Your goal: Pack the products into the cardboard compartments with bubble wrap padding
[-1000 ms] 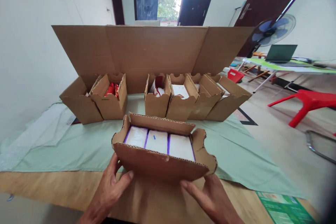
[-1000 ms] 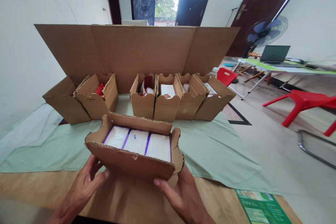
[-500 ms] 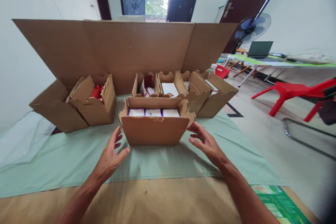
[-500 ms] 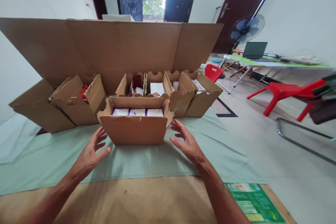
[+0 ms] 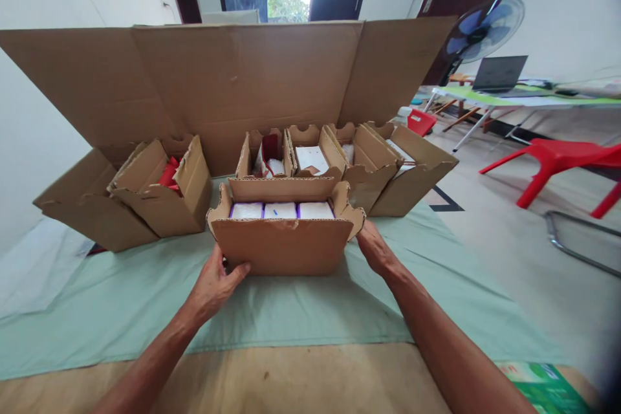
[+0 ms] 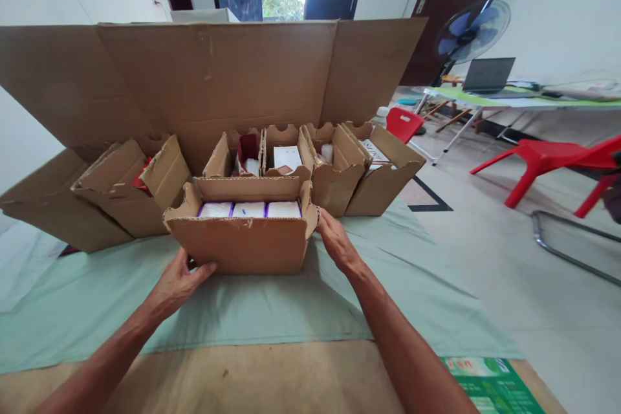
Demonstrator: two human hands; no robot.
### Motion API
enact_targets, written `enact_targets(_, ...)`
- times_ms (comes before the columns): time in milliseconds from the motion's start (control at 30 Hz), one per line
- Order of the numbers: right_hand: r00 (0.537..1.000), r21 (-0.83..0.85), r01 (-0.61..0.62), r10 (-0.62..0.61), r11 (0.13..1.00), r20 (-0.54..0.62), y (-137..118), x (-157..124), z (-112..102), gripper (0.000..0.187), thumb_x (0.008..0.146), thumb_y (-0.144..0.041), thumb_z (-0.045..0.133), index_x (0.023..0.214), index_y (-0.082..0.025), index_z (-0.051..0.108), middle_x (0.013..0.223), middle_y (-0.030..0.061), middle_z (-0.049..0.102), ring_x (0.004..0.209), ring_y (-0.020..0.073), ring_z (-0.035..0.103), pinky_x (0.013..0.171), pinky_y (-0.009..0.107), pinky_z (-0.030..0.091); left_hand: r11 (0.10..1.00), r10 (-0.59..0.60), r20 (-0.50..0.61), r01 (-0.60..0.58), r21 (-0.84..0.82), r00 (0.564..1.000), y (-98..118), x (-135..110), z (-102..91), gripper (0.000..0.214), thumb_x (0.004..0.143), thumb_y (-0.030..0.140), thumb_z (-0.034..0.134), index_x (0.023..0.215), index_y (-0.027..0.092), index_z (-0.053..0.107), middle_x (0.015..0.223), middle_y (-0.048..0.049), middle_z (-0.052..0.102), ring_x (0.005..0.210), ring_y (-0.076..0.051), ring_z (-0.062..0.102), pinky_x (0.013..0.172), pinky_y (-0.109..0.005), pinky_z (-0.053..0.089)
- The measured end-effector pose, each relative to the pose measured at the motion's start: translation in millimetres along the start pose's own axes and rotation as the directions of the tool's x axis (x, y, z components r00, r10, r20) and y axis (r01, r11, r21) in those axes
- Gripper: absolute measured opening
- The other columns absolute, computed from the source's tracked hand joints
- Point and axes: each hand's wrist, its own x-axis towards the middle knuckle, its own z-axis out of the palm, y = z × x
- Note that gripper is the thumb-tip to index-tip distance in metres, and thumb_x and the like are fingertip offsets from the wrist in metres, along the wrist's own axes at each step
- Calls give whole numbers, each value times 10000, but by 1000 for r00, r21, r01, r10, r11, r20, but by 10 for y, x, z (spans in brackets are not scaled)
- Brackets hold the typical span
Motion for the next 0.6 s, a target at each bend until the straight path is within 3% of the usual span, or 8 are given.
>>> enact_targets(200,972,-6,-96,95,995,216,-116,-455,-3,545,879,-589,648,1258,-199,693,1200,122,753,1059,313,708,918,450,583,999,41,19,-42,24,999,27,-11,-48,549,741,448,743,1186,186,558,1181,-121,712,1074,-293,692,904,-405,549)
enact_targets(300,987,-127,-72,89,989,131,-185,-462,58,462,900,-524,617,1214,-196,701,1145,120,769,973,310,721,858,456,590,997,75,8,-75,34,997,89,14,11,523,785,430,716,1224,192,561,1161,-102,724,1072,-286,692,892,-390,543)
enact_targets(467,996,-179,-75,81,981,28,-173,-367,101,470,874,-560,613,1162,-198,698,1133,111,781,997,336,722,865,461,588,992,101,28,-103,71,994,195,107,132,587,779,293,692,1341,193,555,1231,-105,721,1093,-281,687,908,-388,548)
enact_targets(600,984,-281,-128,156,951,82,102,-456,110,409,866,-600,626,1052,-251,728,1017,138,799,914,361,749,764,451,606,982,91,27,-95,163,995,60,66,-41,740,735,295,740,1440,188,538,1358,-140,683,1183,-305,666,975,-410,545)
